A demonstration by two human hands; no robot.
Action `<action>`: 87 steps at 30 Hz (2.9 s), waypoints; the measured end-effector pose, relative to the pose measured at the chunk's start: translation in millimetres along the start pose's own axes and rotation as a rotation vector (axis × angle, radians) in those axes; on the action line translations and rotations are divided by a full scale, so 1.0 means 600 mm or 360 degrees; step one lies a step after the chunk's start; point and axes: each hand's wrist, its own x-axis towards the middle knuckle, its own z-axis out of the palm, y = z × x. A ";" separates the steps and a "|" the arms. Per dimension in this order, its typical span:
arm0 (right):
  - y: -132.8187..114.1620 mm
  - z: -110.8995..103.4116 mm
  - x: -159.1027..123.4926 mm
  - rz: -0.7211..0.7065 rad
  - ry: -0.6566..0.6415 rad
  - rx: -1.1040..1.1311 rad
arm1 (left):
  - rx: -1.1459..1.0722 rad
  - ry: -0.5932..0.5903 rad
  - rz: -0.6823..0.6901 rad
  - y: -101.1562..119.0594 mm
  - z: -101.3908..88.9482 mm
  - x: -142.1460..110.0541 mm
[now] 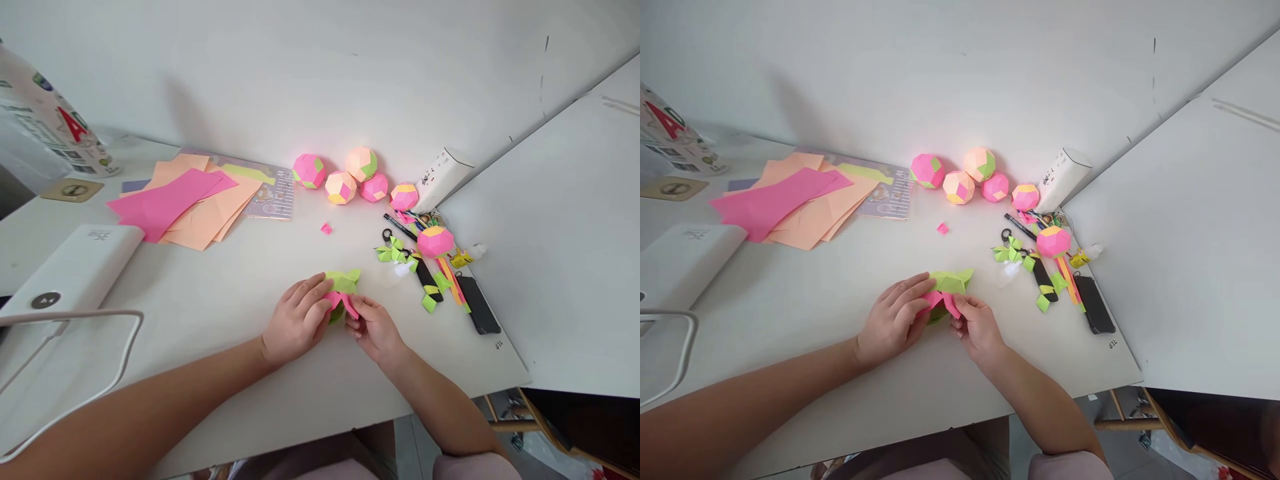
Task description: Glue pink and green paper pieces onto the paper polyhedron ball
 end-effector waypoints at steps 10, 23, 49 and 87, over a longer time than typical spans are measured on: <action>-0.003 -0.003 0.002 0.0036 -0.0019 0.0019 | 0.0044 0.0015 0.0046 -0.001 0.003 0.002; -0.005 -0.001 0.000 0.0045 -0.0019 -0.0015 | -0.0020 0.0015 0.0011 0.000 0.003 -0.002; -0.005 0.004 -0.005 0.0004 0.0011 -0.0021 | -0.0023 0.0005 0.0005 0.000 0.003 -0.001; 0.003 0.004 -0.003 -0.0151 0.0136 -0.0107 | -0.0063 0.0001 -0.0038 0.000 0.002 -0.001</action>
